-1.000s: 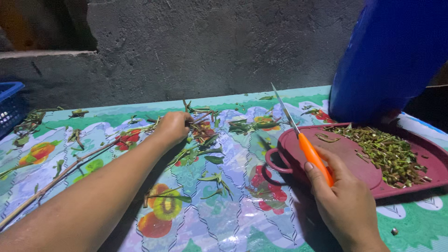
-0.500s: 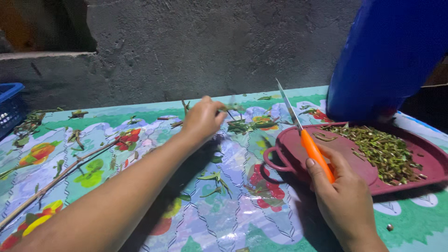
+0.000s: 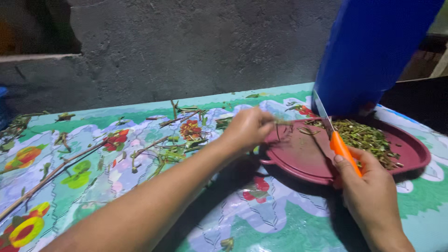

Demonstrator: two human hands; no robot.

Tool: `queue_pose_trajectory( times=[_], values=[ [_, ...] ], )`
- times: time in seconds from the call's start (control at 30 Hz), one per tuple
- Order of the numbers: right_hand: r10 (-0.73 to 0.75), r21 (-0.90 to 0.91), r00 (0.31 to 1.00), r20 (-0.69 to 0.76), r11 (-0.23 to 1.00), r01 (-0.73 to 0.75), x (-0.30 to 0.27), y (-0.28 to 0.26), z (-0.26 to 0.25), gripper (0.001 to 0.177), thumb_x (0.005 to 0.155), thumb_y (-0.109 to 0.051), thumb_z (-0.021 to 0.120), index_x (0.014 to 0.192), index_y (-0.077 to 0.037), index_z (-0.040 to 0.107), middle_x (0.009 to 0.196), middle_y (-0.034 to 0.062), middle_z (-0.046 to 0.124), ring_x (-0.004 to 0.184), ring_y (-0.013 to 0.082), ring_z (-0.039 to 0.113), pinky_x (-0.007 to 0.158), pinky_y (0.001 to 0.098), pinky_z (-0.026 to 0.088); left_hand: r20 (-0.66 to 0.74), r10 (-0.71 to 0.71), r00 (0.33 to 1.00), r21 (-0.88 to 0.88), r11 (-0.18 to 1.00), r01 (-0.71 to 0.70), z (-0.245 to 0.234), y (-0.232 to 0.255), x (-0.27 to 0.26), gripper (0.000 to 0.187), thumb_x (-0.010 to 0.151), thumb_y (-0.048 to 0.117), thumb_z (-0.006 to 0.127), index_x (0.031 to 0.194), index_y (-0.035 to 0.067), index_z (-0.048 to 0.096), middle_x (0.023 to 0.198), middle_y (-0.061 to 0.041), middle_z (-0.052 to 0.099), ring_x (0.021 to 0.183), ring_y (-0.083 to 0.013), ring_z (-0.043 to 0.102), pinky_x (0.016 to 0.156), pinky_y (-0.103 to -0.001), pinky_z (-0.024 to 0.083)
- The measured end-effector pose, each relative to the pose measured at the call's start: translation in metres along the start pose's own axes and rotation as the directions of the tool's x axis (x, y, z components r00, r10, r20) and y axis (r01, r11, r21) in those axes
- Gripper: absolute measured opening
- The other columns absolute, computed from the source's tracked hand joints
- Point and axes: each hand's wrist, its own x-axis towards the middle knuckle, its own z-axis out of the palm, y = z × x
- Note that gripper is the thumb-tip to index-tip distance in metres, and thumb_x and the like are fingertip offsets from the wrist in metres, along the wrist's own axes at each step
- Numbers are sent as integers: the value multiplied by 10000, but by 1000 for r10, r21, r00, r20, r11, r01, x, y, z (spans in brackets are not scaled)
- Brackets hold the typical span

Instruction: The person repeatedly picks up green plant stems from a table, places them on a pink cutting board, and chops them into small pieces using an orange-handled knife. The chopped pieces accumulate on the board throughout the clip.

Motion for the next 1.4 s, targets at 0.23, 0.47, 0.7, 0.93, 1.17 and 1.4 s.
queue_pose_trajectory(
  times=[0.23,0.47,0.7,0.93,1.17,1.4],
  values=[
    [-147,14,987,-67,989,148,-5,4,-3,372,967,-301,653,1252,-66,692,708,14,683,564,55,577,509,236,446,45,-23,999,95,995,19,29,2,-5,367,865,154,639,1204,205,770,970,-292,675,957,-425,655,911,-490,513],
    [82,86,996,-28,993,-80,-8,-12,-6,367,957,-306,648,1272,-129,708,625,47,610,454,106,464,409,301,353,-3,-89,996,208,974,88,34,-7,5,337,833,118,639,1124,176,798,1038,-252,689,1042,-410,656,945,-503,507],
    [115,85,993,-27,990,-112,-9,-17,-6,363,950,-300,647,1272,-143,704,603,46,591,439,115,462,398,301,354,-124,-79,989,151,984,97,27,9,5,264,866,137,640,1083,111,789,1060,-229,709,1040,-393,684,946,-472,531],
    [118,76,992,-38,991,-114,-9,-16,-5,359,952,-299,652,1267,-138,712,609,51,602,449,113,473,409,300,356,120,-258,959,192,953,233,21,11,12,330,852,194,649,1153,214,785,1139,-242,690,1099,-400,668,999,-473,501],
    [115,51,992,-49,992,-113,-7,-15,-4,367,953,-306,659,1275,-140,717,613,54,603,464,114,482,417,301,364,-142,-187,972,261,940,219,17,0,18,243,843,152,657,1021,131,822,1094,-247,653,1061,-408,655,945,-483,515],
    [158,63,986,-52,986,-155,-7,-17,-3,351,951,-300,654,1258,-143,715,618,52,598,465,112,481,414,299,361,-97,-189,977,172,964,204,20,2,28,262,798,206,736,1042,145,808,1047,-148,721,1004,-344,714,895,-453,553]
  ],
)
